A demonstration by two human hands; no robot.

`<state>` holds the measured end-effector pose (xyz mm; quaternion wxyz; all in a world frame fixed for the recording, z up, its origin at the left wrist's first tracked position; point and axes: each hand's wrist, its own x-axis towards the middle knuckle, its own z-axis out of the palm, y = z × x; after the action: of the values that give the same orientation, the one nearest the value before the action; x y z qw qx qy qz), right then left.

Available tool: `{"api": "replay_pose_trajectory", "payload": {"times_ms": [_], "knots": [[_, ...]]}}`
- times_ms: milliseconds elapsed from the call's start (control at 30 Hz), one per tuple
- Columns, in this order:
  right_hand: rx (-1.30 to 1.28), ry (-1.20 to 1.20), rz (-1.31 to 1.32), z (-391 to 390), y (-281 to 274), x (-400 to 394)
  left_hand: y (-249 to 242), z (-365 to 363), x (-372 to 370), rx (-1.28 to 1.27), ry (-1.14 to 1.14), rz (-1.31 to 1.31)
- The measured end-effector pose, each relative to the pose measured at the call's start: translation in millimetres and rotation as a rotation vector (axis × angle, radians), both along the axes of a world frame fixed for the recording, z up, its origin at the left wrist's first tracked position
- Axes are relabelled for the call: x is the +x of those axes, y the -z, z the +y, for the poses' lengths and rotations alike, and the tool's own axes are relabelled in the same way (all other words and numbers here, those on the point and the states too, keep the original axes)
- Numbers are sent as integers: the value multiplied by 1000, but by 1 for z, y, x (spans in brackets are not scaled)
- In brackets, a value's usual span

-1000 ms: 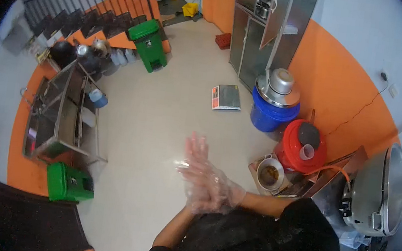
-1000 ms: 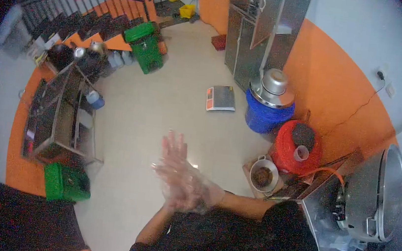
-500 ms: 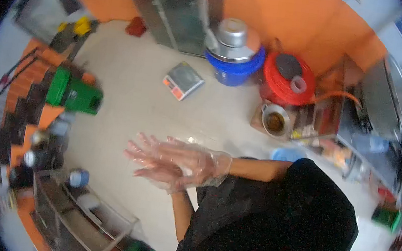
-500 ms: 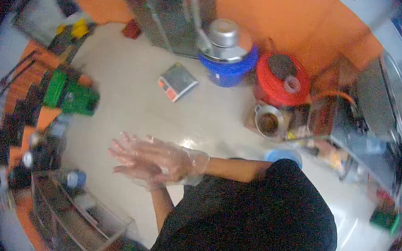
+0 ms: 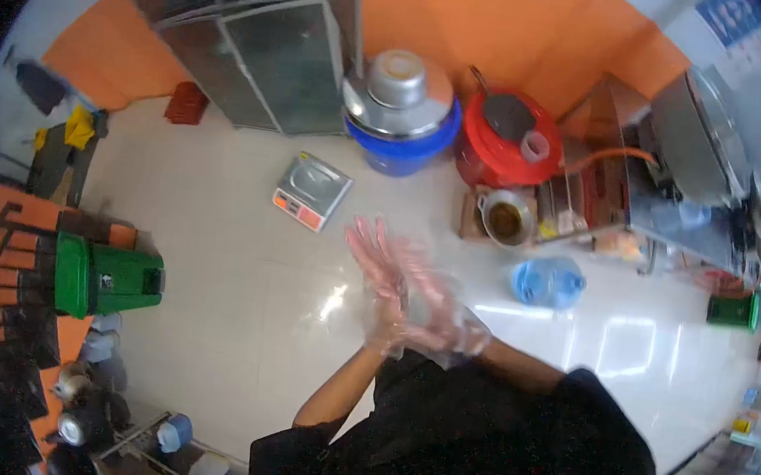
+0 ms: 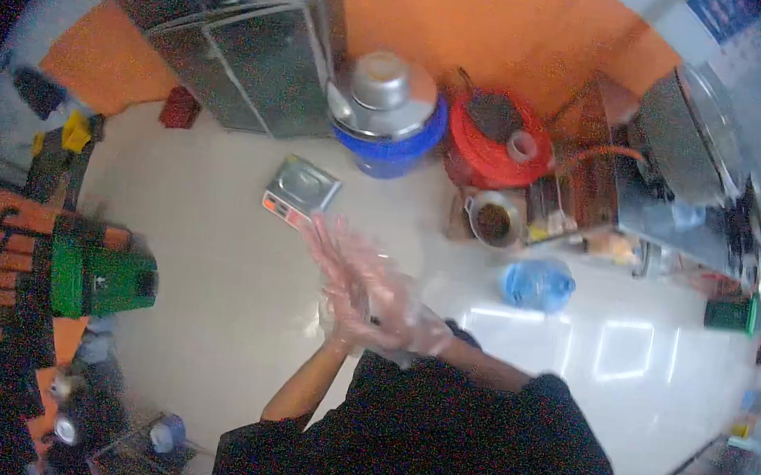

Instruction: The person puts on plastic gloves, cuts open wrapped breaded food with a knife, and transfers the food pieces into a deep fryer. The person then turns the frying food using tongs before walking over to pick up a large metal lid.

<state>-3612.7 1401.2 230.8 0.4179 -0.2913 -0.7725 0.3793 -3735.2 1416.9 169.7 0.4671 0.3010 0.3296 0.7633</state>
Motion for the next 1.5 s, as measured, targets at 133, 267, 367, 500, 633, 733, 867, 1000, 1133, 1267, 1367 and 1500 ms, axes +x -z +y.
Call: {"api": "replay_pose_trajectory", "payload": {"times_ms": [133, 267, 367, 500, 633, 733, 867, 1000, 1133, 1267, 1367, 1500], "knots": [[-97, 176, -255, 21, 16, 10, 27, 35, -38, -83, -139, -188], [-451, 142, -232, 12, 17, -12, -12, 20, -35, -52, 76, 72], [-26, -30, -122, 34, -28, -51, -21, 6, -47, -25, 355, 257], [64, -1, 106, 49, -25, -56, -36, 24, -76, 50, 108, 132], [197, -401, -108, 58, 19, -90, -14, 0, -85, 5, 100, 238], [179, -349, -57, 75, 21, -116, -11, 22, -99, 15, 15, 241], [95, -291, 102, 135, 28, -121, -5, 57, -124, -68, -187, 94], [-71, 15, 223, 225, 31, -104, -4, 86, -132, -446, -288, 335], [-123, 272, 695, 344, -37, -123, 38, 135, -134, -666, 106, 461], [151, 195, 375, 420, -45, -149, 59, 196, -112, -821, 389, 851], [221, -111, 173, 427, -24, -164, 52, 242, -94, -734, 508, 1131], [105, -332, 248, 450, 6, -145, -8, 306, -78, -1003, 865, 1227]]}}
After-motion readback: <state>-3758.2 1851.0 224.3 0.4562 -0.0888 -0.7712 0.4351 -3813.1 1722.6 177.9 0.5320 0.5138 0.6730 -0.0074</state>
